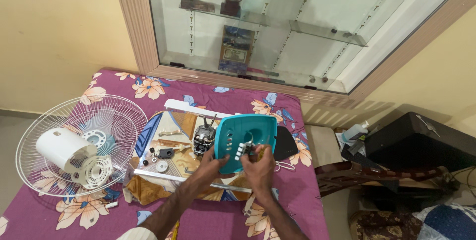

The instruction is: The person uses a screwdriver to work on the internal wiring and components of a disassembled electric fan motor and control housing. They repeatedly tighten and adjust screws on the motor and inside the teal plastic housing while handling wires and small parts on a patterned cloth.

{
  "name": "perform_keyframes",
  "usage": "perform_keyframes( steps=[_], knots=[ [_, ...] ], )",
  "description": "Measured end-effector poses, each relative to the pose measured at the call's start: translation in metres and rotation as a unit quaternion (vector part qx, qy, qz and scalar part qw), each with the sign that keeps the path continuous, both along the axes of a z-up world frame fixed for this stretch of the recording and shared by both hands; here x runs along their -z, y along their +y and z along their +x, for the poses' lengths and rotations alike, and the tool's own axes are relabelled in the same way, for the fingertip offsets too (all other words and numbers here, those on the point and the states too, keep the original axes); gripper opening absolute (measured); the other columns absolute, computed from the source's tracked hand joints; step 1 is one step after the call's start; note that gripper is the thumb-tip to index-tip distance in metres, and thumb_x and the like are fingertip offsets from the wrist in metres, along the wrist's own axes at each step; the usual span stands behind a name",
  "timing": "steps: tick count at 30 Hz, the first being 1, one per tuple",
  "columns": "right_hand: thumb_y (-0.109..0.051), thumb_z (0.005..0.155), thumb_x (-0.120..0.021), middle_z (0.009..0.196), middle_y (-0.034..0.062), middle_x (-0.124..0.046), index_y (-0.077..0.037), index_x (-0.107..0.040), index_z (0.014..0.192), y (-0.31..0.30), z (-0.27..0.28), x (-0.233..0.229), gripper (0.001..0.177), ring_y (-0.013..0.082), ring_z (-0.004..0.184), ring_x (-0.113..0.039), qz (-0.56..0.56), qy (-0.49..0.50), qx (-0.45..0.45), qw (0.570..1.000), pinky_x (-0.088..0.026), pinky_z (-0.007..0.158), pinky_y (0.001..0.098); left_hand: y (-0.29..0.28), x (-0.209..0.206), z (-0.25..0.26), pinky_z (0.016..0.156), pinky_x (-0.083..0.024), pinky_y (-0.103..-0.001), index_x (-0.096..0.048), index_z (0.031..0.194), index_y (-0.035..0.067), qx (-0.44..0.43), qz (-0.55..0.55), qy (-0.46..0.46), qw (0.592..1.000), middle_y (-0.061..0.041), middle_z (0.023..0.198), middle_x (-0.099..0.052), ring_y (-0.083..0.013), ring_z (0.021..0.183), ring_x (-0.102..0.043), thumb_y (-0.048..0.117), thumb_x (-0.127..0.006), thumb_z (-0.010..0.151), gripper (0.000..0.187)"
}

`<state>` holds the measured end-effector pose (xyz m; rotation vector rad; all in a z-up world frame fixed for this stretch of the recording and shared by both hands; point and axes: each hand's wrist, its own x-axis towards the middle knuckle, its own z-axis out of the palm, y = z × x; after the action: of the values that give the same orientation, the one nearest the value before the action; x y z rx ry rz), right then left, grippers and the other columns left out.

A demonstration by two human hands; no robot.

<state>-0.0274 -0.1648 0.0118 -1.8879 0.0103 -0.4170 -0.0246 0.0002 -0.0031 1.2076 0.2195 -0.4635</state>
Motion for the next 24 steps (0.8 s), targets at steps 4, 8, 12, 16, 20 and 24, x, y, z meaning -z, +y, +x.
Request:
perform_keyframes(
  steps=[4,8,12,16,20,24],
  knots=[
    [0.003,0.081,-0.069,0.101,0.0158,-0.064,-0.004,-0.045,0.098,-0.017,0.004,0.012,0.031,0.0185,0.082,-0.072,0.044,-0.015,0.003,0.999,-0.063,0.063,0.0273,0.003,-0.003,0.000,0.103,-0.060,-0.058,-0.032,0.154,0.018,0.011,0.020,-0.007,1.000,-0.019,0.148,-0.050,-0.0383,0.134,-0.057,0.016,-0.051,0.099,0.058],
    [0.004,0.080,-0.060,0.117,0.0106,-0.061,-0.009,-0.044,0.102,-0.037,0.004,0.021,0.030,0.0173,0.088,-0.075,0.160,0.095,0.033,0.982,-0.067,0.066,0.0288,-0.001,-0.002,0.002,0.100,-0.062,-0.058,-0.032,0.155,0.018,0.000,0.034,-0.007,0.999,-0.019,0.149,-0.049,-0.0386,0.134,-0.056,0.013,-0.051,0.099,0.060],
    [0.003,0.083,-0.067,0.116,0.0123,-0.065,-0.009,-0.040,0.101,-0.052,-0.001,0.034,0.035,0.0179,0.089,-0.069,0.251,0.042,-0.011,0.967,-0.057,0.067,0.0296,-0.001,0.010,-0.004,0.096,-0.064,-0.058,-0.033,0.154,0.020,-0.005,0.050,-0.047,0.998,-0.017,0.144,-0.051,-0.0391,0.129,-0.059,0.010,-0.049,0.100,0.057],
    [-0.002,0.083,-0.066,0.104,0.0110,-0.067,-0.011,-0.041,0.103,-0.066,-0.012,0.050,0.033,0.0190,0.076,-0.068,0.272,0.183,0.029,0.944,-0.054,0.056,0.0316,-0.004,0.041,-0.006,0.085,-0.067,-0.052,-0.049,0.143,0.014,-0.028,0.118,-0.073,0.990,-0.016,0.124,-0.062,-0.0323,0.108,-0.068,0.008,-0.050,0.098,0.045],
    [-0.001,0.083,-0.065,0.096,0.0127,-0.064,-0.008,-0.046,0.108,-0.075,-0.022,0.066,0.032,0.0162,0.076,-0.067,0.275,0.161,-0.001,0.948,-0.053,0.060,0.0302,-0.003,0.087,-0.007,0.067,-0.059,-0.039,-0.066,0.129,0.006,-0.067,0.279,-0.264,0.921,-0.017,0.090,-0.073,-0.0271,0.080,-0.068,0.004,-0.060,0.095,0.035],
    [-0.003,0.084,-0.065,0.096,0.0123,-0.066,-0.011,-0.043,0.107,-0.080,-0.028,0.070,0.033,0.0175,0.077,-0.068,0.251,0.208,0.013,0.945,-0.054,0.063,0.0335,-0.004,0.117,-0.014,0.069,-0.054,-0.040,-0.070,0.124,0.004,-0.067,0.270,-0.233,0.932,-0.019,0.086,-0.072,-0.0254,0.081,-0.065,0.005,-0.064,0.094,0.030]
  ],
)
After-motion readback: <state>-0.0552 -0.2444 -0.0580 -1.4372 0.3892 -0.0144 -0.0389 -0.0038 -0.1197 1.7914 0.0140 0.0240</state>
